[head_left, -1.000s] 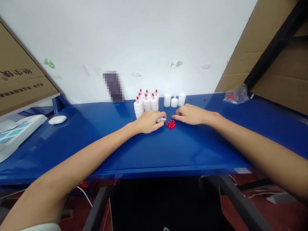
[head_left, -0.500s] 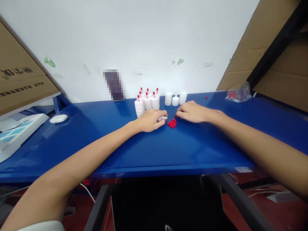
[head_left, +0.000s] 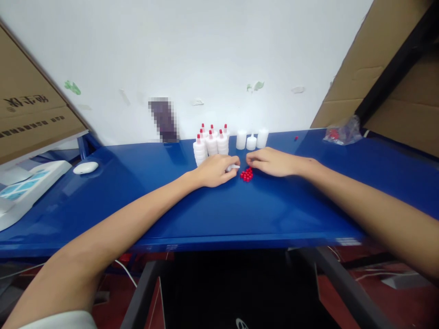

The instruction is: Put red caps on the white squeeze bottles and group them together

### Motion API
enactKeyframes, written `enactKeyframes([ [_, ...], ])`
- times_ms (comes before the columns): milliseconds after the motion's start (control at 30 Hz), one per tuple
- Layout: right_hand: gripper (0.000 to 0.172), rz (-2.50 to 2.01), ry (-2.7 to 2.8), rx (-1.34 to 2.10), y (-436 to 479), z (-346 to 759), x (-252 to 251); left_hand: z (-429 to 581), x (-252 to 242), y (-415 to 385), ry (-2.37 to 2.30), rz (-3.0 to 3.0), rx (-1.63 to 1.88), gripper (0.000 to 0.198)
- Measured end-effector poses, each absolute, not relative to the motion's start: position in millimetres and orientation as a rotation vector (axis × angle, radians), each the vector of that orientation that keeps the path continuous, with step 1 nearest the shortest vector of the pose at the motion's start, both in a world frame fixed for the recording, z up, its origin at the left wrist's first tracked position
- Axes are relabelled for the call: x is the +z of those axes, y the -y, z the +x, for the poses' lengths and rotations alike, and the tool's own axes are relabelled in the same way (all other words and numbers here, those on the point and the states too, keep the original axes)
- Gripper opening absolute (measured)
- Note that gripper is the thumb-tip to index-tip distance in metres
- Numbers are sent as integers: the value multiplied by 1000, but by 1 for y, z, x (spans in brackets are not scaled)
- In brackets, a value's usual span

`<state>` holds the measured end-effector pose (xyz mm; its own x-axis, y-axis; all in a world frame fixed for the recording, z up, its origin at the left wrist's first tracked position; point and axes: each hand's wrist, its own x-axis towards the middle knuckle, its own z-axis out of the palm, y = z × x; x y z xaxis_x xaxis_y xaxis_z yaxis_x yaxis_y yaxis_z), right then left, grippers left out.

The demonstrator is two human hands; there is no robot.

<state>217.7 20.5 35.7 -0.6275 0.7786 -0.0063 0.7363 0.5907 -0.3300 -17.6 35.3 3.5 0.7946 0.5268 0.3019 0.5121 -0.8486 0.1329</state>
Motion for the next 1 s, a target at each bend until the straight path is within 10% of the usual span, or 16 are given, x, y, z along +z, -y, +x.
enactKeyframes([
  [1000, 40, -737, 2480, 200, 2, 201, 29, -20, 4, -37, -807, 2670, 726, 42],
])
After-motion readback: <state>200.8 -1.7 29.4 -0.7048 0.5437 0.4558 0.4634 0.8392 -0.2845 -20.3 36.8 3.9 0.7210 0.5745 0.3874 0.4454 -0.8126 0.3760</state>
